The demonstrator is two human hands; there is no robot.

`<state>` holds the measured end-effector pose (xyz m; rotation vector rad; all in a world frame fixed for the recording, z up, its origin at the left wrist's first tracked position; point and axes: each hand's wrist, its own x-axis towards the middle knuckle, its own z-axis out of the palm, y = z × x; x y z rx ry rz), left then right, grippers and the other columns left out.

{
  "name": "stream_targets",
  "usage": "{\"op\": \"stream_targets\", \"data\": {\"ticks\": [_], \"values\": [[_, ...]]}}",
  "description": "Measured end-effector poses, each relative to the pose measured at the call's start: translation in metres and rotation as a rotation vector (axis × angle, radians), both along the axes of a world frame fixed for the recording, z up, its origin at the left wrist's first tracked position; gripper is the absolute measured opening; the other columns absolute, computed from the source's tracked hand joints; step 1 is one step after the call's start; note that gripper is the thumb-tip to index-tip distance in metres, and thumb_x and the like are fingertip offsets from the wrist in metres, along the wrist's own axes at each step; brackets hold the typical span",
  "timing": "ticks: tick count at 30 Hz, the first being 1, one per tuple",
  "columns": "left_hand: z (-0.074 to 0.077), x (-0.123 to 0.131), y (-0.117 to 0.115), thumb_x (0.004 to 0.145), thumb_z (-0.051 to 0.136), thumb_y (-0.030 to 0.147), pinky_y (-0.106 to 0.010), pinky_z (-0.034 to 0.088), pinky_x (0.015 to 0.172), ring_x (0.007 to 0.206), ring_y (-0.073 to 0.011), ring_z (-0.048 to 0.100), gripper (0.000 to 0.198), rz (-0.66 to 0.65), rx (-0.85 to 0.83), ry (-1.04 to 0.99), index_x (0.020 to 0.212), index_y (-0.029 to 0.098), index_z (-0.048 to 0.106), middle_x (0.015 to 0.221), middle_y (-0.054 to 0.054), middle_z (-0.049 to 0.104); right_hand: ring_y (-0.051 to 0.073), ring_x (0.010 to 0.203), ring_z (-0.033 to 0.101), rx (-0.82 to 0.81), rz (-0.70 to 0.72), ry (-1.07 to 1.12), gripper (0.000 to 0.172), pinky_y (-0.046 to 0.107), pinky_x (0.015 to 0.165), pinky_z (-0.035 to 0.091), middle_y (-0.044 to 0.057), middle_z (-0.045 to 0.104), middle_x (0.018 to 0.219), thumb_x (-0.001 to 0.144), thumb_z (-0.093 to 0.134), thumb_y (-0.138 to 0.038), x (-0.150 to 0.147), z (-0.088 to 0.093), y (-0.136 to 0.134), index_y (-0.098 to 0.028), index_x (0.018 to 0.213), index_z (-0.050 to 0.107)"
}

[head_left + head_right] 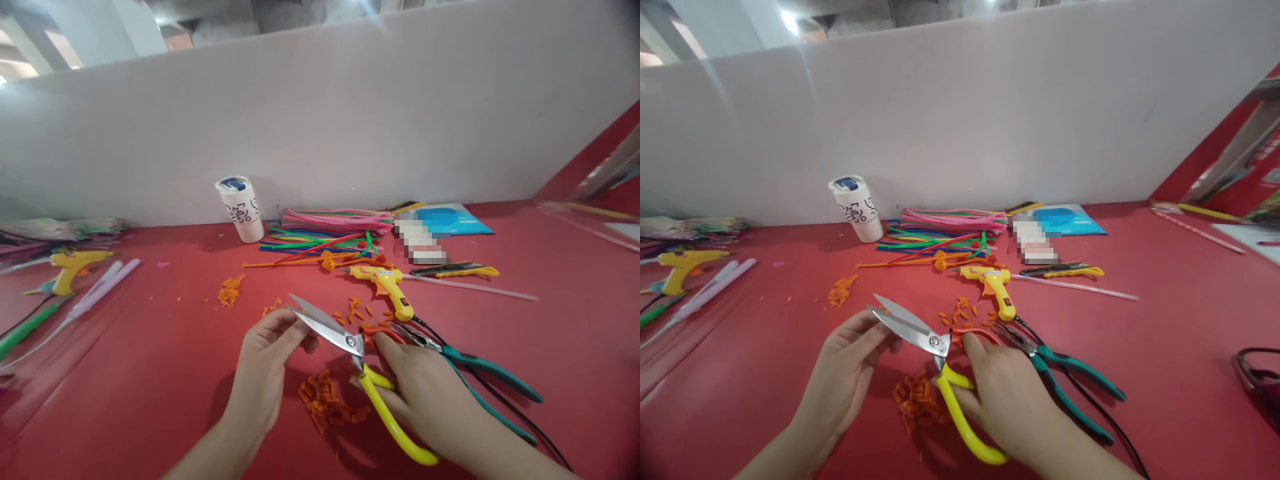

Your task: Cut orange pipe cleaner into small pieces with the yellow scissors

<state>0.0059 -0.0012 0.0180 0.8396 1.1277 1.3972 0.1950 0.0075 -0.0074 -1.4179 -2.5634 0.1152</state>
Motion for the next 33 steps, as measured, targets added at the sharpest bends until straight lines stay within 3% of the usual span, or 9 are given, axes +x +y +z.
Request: {"op": "stream_targets", "data": {"ticks": [20, 33], "values": [[0.0038, -0.0028, 0.0021, 0.072, 0.058, 0.021, -0.021, 0.037, 0.06, 0.058, -0.0087, 0.048, 0.007, 0.039, 0.066, -0.023, 0.068, 0.016, 0.063, 0.063, 0.001, 0.058, 0.018, 0.039, 0.052, 0.107, 0.043, -0.031, 0.032, 0.027, 0.041, 0.018, 0.0, 0.055, 0.047, 0.08, 0.037, -0.051, -0.0001, 0.0, -0.0006, -0.02, 0.077, 0.043], [0.0029, -0.0017, -0.0009, 0.073, 0.058, 0.019, -0.02, 0.038, 0.059, 0.057, -0.0079, 0.047, 0.007, 0.067, 0.068, -0.053, 0.067, 0.016, 0.062, 0.061, 0.002, 0.056, 0.02, 0.04, 0.053, 0.109, 0.05, -0.07, 0.023, 0.027, 0.04, 0.017, 0.001, 0.056, 0.048, 0.078, 0.042, -0.042, -0.0012, 0.0011, -0.0015, -0.019, 0.077, 0.043]]}}
